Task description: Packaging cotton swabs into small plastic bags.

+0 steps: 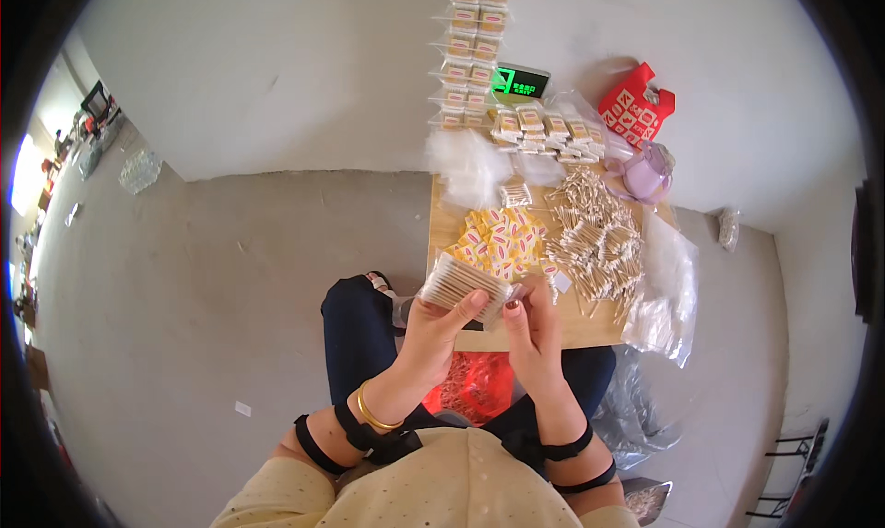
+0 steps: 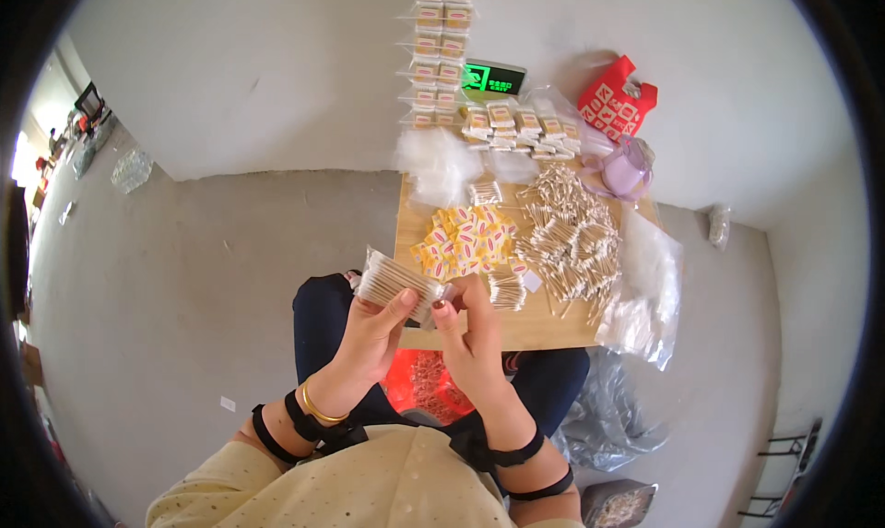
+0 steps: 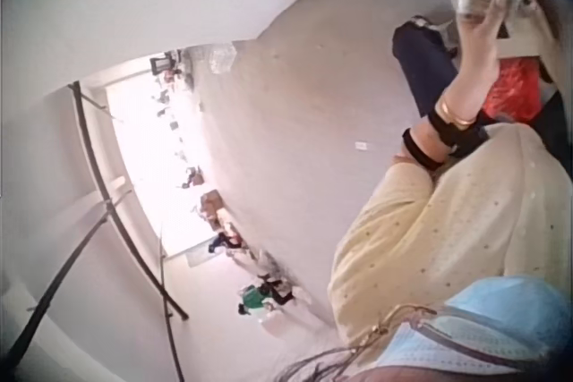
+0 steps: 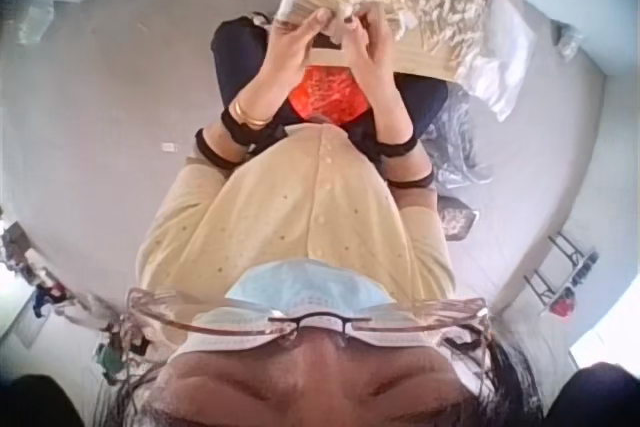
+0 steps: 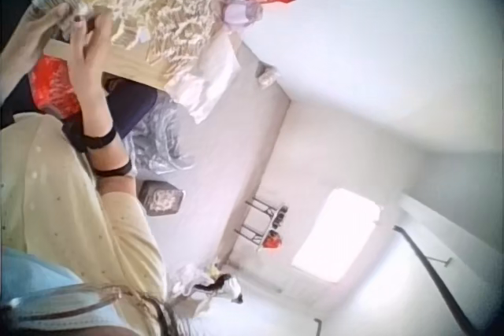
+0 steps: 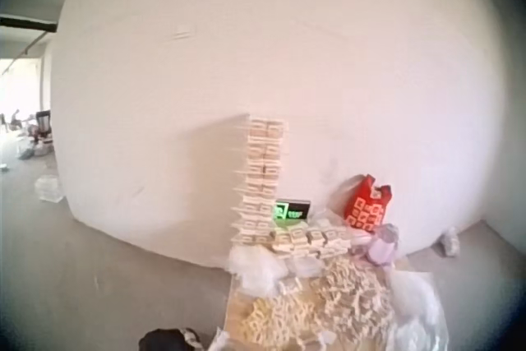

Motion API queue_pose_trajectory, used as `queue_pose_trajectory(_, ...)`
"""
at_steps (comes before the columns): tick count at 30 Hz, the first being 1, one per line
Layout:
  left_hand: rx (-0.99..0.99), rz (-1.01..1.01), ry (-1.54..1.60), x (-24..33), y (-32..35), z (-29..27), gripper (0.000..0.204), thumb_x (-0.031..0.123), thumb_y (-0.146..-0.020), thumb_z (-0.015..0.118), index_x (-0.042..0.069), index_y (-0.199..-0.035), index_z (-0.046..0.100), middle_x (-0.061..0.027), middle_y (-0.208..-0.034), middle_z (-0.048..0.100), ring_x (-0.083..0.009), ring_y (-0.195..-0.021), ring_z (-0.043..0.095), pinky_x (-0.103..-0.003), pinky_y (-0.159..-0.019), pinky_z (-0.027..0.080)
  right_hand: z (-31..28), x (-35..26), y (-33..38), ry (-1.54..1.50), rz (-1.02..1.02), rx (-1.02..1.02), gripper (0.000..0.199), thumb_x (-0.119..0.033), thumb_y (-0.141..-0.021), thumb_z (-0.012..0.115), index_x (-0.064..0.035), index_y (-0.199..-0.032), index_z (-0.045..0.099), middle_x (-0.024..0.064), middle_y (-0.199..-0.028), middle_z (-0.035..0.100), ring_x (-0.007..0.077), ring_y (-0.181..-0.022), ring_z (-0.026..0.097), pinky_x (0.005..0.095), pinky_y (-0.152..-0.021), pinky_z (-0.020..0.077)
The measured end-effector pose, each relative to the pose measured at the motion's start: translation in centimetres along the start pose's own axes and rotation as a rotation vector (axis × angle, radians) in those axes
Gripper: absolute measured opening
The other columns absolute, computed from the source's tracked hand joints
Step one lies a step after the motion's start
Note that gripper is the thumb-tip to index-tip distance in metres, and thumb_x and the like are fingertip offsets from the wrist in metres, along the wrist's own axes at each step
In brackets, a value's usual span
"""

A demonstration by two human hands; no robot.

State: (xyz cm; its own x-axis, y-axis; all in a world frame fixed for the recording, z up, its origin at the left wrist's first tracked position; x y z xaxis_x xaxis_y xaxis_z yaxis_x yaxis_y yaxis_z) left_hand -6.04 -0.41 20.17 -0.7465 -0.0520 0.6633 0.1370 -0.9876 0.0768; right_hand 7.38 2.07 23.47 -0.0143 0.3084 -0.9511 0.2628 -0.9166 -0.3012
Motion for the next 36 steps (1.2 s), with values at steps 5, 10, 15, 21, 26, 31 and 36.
queue_pose_trajectory(5,0.05,-0.145,0.172,-1.5,-0.8,0.4,0.037,0.015,-0.093,0.078,0.009,-0.127,0.064,-0.0006,-0.12,0.071,-0.0103,-0.11,0.065,-0.029,-0.095,0.05,2.1,1.1,-2.1,0.198,-0.047,0.291,0.022,-0.013,-0.105,0.05,0.0003,-0.087,0.05,0.0139,-0.067,0.048,0.0262,-0.059,0.048,0.0392,-0.057,0.0374)
queue_pose_trajectory(10,0.092,-0.193,0.247,-2.6,-1.7,-1.6,0.039,0.024,-0.094,0.076,0.014,-0.129,0.063,0.0008,-0.122,0.07,-0.0118,-0.11,0.066,-0.03,-0.094,0.05,3.5,0.7,-3.8,0.595,-0.247,0.195,0.022,-0.011,-0.103,0.052,-0.0001,-0.084,0.049,0.0173,-0.068,0.052,0.0335,-0.059,0.051,0.0425,-0.056,0.0391)
queue_pose_trajectory(15,0.152,-0.175,0.27,-3.0,-1.9,-2.7,0.034,0.025,-0.094,0.076,0.013,-0.124,0.066,0.0014,-0.117,0.072,-0.0108,-0.105,0.067,-0.03,-0.091,0.051,4.3,3.0,-2.8,0.449,-0.076,0.139,0.027,-0.019,-0.107,0.05,-0.0001,-0.089,0.052,0.0086,-0.07,0.052,0.0158,-0.062,0.046,0.0335,-0.056,0.0374)
queue_pose_trajectory(21,0.095,-0.249,0.326,-4.2,-2.6,-4.8,0.027,0.022,-0.095,0.075,0.011,-0.119,0.07,0.0003,-0.112,0.073,-0.0104,-0.1,0.067,-0.028,-0.09,0.05,3.7,7.1,-2.8,0.065,0.183,0.243,0.03,-0.031,-0.11,0.05,-0.0046,-0.097,0.06,-0.0023,-0.08,0.058,0.0066,-0.066,0.048,0.0249,-0.056,0.0391)
queue_pose_trajectory(26,0.086,-0.206,0.284,-3.0,-3.1,-7.4,0.026,0.021,-0.095,0.075,0.009,-0.118,0.069,-0.001,-0.112,0.073,-0.0098,-0.099,0.067,-0.028,-0.091,0.051,3.7,7.5,-2.7,-0.111,0.323,0.244,0.029,-0.033,-0.11,0.049,-0.0095,-0.096,0.06,-0.0054,-0.079,0.056,0.0015,-0.063,0.047,0.0207,-0.053,0.0366)
queue_pose_trajectory(31,0.057,-0.115,0.146,-1.9,-3.1,-7.3,0.031,0.02,-0.096,0.075,0.004,-0.12,0.066,-0.0013,-0.108,0.073,-0.0067,-0.098,0.065,-0.027,-0.094,0.05,4.6,6.6,-2.6,-0.018,0.24,0.214,0.026,-0.032,-0.11,0.049,-0.013,-0.096,0.058,-0.0075,-0.075,0.053,0.0003,-0.06,0.045,0.0186,-0.05,0.0331)
queue_pose_trajectory(36,-0.046,-0.081,0.122,-2.2,-3.1,-7.6,0.028,0.017,-0.095,0.075,0.002,-0.117,0.065,-0.0023,-0.106,0.071,-0.0079,-0.097,0.065,-0.026,-0.091,0.051,4.4,6.6,-2.9,-0.084,0.384,0.318,0.027,-0.034,-0.11,0.048,-0.0131,-0.096,0.057,-0.0084,-0.072,0.054,0.0005,-0.056,0.044,0.0176,-0.049,0.0324)
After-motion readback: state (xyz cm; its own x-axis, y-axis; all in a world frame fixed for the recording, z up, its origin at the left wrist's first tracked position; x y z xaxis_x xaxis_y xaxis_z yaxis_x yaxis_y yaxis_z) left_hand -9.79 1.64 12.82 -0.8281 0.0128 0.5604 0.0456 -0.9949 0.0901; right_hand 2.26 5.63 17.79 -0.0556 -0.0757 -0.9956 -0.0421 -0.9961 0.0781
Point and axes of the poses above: each hand's wrist, its own y-axis away from the middle knuckle, its own z-axis out of the palm, x = y × z, the point moved 4 cm from there along -y, towards the middle knuckle
